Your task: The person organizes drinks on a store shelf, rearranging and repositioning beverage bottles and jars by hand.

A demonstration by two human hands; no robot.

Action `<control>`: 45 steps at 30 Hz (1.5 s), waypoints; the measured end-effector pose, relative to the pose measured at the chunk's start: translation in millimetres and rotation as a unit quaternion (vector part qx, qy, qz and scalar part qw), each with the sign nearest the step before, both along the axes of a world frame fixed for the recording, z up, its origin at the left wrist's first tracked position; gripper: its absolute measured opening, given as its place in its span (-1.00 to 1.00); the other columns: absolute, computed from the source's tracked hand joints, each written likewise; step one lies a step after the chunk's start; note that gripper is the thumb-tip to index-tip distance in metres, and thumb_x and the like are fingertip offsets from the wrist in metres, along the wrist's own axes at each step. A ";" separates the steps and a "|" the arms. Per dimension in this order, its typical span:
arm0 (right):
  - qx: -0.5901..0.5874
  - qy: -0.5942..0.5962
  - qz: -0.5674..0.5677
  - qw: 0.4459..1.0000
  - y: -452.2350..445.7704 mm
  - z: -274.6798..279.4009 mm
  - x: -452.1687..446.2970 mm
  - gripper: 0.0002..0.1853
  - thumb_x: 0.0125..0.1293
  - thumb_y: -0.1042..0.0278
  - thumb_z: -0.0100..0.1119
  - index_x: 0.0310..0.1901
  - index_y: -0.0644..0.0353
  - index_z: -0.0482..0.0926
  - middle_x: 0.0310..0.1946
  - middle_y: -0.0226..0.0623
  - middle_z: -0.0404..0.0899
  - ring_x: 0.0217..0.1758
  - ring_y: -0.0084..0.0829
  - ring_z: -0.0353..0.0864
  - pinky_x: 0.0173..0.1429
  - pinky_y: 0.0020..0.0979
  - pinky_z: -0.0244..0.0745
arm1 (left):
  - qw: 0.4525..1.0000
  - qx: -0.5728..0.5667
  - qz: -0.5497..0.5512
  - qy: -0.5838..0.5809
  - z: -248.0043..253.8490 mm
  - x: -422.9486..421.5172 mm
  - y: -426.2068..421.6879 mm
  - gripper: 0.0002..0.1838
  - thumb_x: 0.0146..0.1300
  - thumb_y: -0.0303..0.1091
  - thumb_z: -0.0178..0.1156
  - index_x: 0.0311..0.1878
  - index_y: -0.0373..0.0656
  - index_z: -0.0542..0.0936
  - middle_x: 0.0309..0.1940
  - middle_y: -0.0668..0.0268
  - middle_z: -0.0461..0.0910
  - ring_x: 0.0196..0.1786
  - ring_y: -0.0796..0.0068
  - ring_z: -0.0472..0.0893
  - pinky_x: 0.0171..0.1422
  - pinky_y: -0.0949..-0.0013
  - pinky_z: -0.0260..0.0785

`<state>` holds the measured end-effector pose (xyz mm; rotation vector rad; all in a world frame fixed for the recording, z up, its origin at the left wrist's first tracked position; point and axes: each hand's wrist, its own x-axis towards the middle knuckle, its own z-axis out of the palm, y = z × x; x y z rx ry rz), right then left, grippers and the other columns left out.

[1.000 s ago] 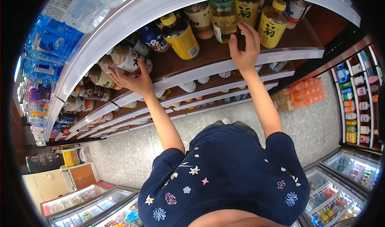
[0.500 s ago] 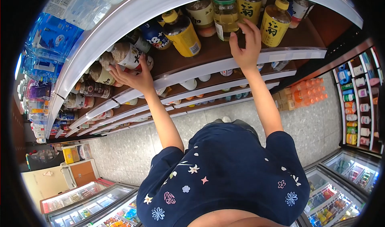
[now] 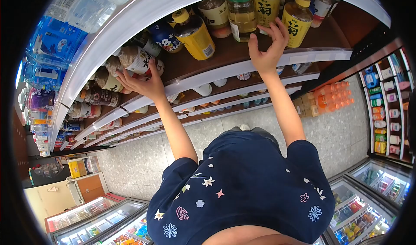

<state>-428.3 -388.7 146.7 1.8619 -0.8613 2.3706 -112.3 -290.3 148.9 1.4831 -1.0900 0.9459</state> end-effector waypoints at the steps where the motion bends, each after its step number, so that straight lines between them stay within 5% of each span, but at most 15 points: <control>1: -0.003 -0.004 0.002 1.000 -0.3 0.0 0.1 -0.45 0.15 0.52 0.35 0.18 0.28 0.37 0.09 -0.01 0.44 0.03 -0.19 0.60 0.17 -0.24 0.48 | 1.000 -0.001 -0.004 0.007 -0.1 0.1 0.1 -0.05 0.06 -0.05 0.53 0.40 -0.28 0.26 0.51 -0.03 0.11 0.57 -0.09 0.02 0.55 -0.20 -0.12; 3: -0.019 0.025 -0.041 0.999 -3.1 0.9 -2.6 -0.43 0.12 0.48 0.38 0.18 0.24 0.39 0.20 0.06 0.31 -0.02 -0.25 0.63 0.08 -0.30 0.55 | 1.000 -0.003 -0.003 0.004 0.1 0.6 -0.3 -0.05 0.06 -0.04 0.53 0.40 -0.28 0.26 0.51 -0.03 0.11 0.57 -0.09 0.03 0.55 -0.20 -0.12; 12: 0.011 0.161 -0.091 0.983 2.7 2.2 -10.5 -0.66 0.17 0.47 0.34 0.01 0.25 0.58 0.04 -0.20 0.55 0.01 -0.20 0.59 0.09 -0.25 0.48 | 1.000 -0.005 -0.002 0.002 1.0 -0.5 0.3 -0.06 0.05 -0.04 0.53 0.40 -0.28 0.27 0.51 -0.02 0.11 0.57 -0.09 0.03 0.56 -0.19 -0.13; 21: 0.054 -0.048 0.034 0.997 10.4 11.2 3.3 -0.76 0.17 0.47 0.33 -0.10 0.28 0.64 0.03 -0.19 0.55 -0.03 -0.20 0.62 0.08 -0.22 0.50 | 1.000 -0.010 0.008 -0.025 -0.4 2.6 -0.5 -0.07 0.05 -0.06 0.53 0.39 -0.28 0.28 0.50 -0.02 0.13 0.56 -0.08 0.05 0.56 -0.17 -0.13; 24: 0.028 0.103 -0.075 0.991 3.3 3.9 -6.1 -0.74 0.17 0.47 0.33 -0.08 0.25 0.65 0.03 -0.20 0.57 -0.03 -0.21 0.62 0.07 -0.24 0.50 | 1.000 -0.009 0.011 -0.024 -0.1 2.5 0.0 -0.07 0.05 -0.05 0.54 0.38 -0.28 0.29 0.50 -0.01 0.13 0.56 -0.08 0.06 0.55 -0.17 -0.13; 27: 0.007 0.123 -0.097 0.988 5.3 5.7 -6.7 -0.74 0.17 0.46 0.33 -0.08 0.22 0.67 0.02 -0.21 0.60 -0.01 -0.20 0.61 0.06 -0.26 0.50 | 1.000 -0.007 0.005 -0.004 0.6 0.1 -0.7 -0.07 0.04 -0.04 0.54 0.38 -0.28 0.30 0.50 -0.01 0.13 0.56 -0.08 0.06 0.55 -0.17 -0.14; 45: 0.020 0.061 -0.064 0.996 -4.9 -1.8 -1.0 -0.62 0.06 0.42 0.43 -0.03 0.11 0.66 -0.16 -0.36 0.65 -0.16 -0.29 0.57 -0.07 -0.33 0.45 | 1.000 -0.001 0.009 -0.004 0.0 1.1 0.2 -0.05 0.05 -0.03 0.53 0.40 -0.27 0.27 0.50 -0.02 0.12 0.57 -0.09 0.04 0.55 -0.18 -0.10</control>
